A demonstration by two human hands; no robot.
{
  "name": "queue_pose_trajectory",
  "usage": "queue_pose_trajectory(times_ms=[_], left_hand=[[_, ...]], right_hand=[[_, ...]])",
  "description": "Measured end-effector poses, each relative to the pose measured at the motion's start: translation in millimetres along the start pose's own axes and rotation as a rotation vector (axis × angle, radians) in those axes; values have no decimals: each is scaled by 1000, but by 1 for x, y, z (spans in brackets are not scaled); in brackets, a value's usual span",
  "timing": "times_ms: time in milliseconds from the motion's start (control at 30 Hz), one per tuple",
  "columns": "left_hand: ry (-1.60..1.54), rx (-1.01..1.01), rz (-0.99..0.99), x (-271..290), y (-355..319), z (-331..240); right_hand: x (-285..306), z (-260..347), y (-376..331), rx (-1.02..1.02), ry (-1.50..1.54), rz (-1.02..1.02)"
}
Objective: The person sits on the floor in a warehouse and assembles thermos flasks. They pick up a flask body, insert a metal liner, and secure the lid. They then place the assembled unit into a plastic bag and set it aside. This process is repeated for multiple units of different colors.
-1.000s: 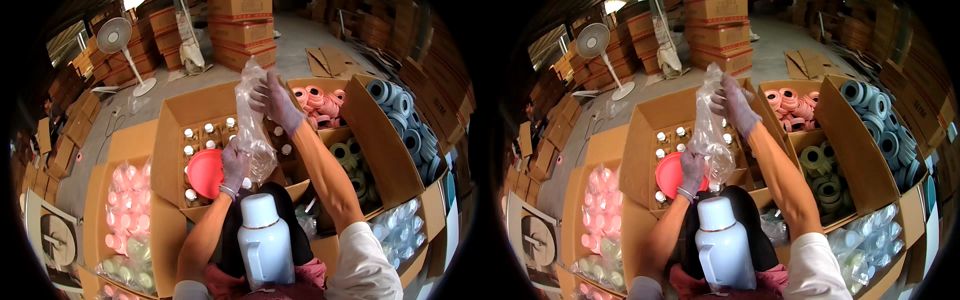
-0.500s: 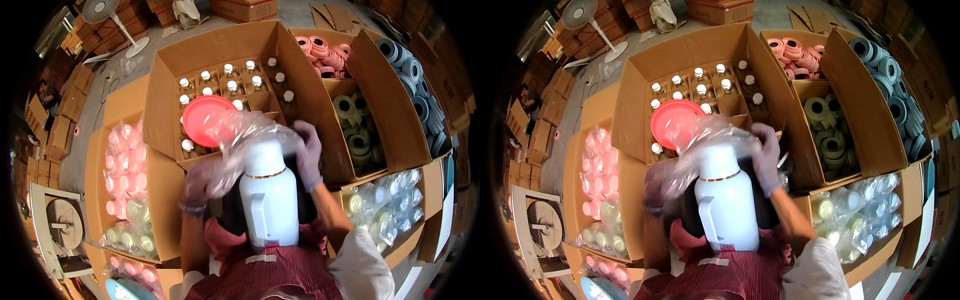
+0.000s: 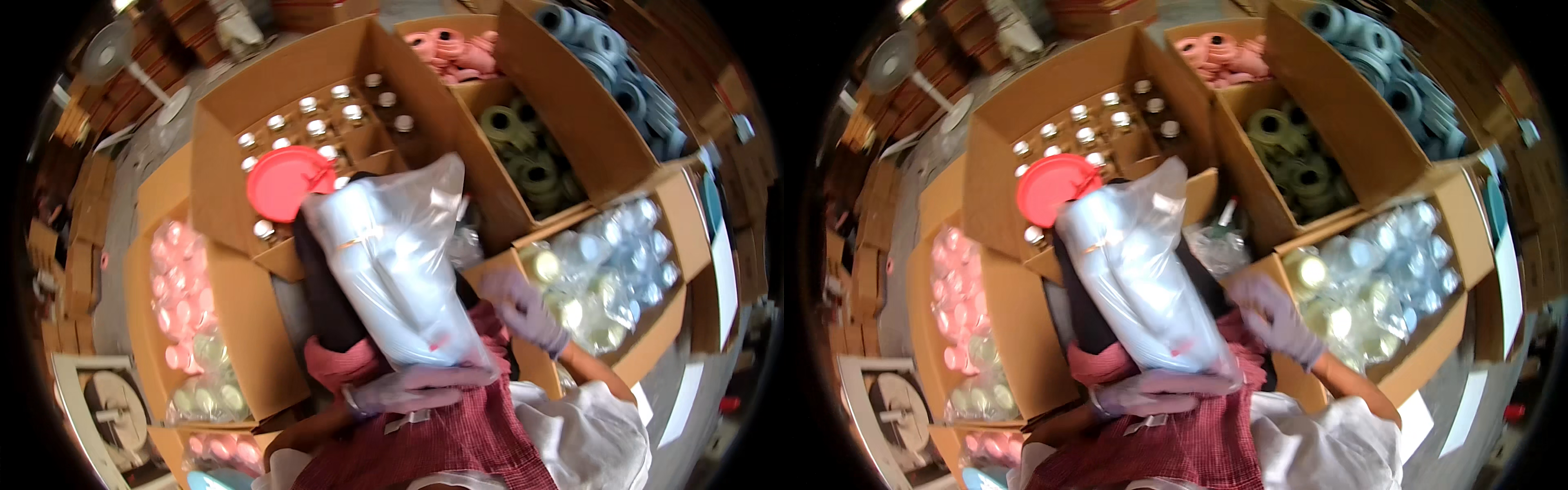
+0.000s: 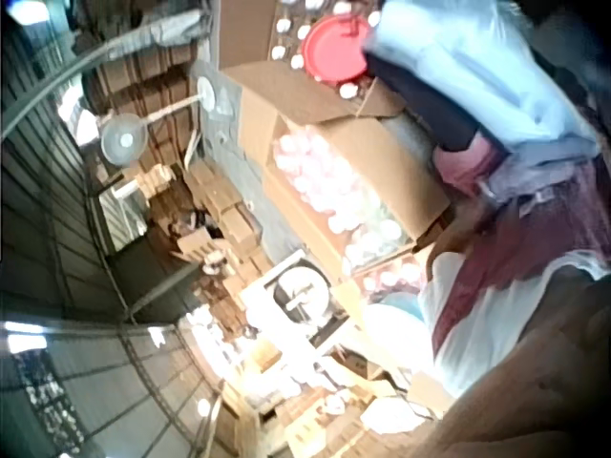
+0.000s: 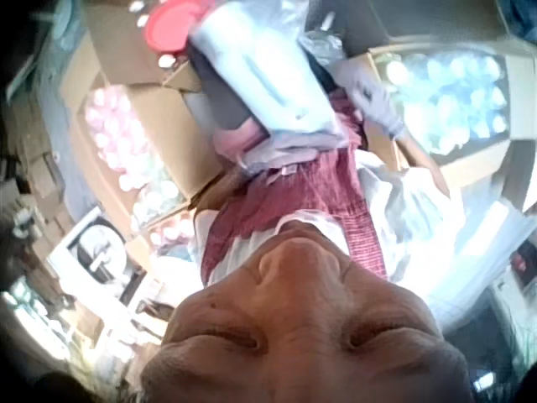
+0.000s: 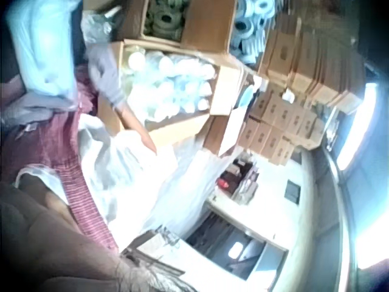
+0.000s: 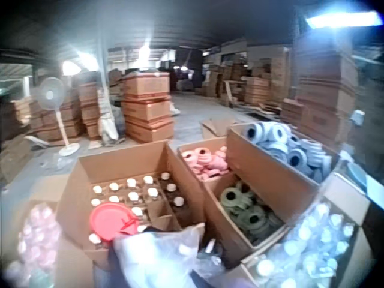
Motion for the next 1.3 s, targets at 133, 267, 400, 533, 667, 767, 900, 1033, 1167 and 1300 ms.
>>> queue_pose_trajectory(times_ms=[133,267,400,533,667,767,900,1033,1167,1300], left_hand=[[112,-62,157,-53,46,14],[73,84,419,-66,53,19],[142,103,466,-50,62,29],[138,241,242,-3,85,28],[21,333,23,23,98,31],[104,338,-29,27,104,33],[134,420,-51,27,94,47],[28,459,9,31,112,61],[-48,556,-137,40,94,56],[19,540,-27,41,117,51]], right_hand=[[12,79,53,-120,-207,-215],[51,24,-3,-651,297,-230],[155,29,-84,-557,540,-930],[260,24,-159,-541,-11,-1375],[302,-118,-218,-685,-472,-1513],[288,-231,-261,-835,-321,-1521],[243,-307,-282,-1082,-402,-1177],[248,-380,-394,-1234,-542,-773],[289,-280,-305,-1204,-18,-981],[348,-293,-412,-1273,-489,-919]])
Point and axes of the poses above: each hand's wrist, its own y-axis towards the middle knuckle, its own x-axis out of the back of the hand, z = x × y, the point moved 6 cm from there along y, towards the middle knuckle, and after that the axes turned 8 degrees about -z, right-handed, at the moved point
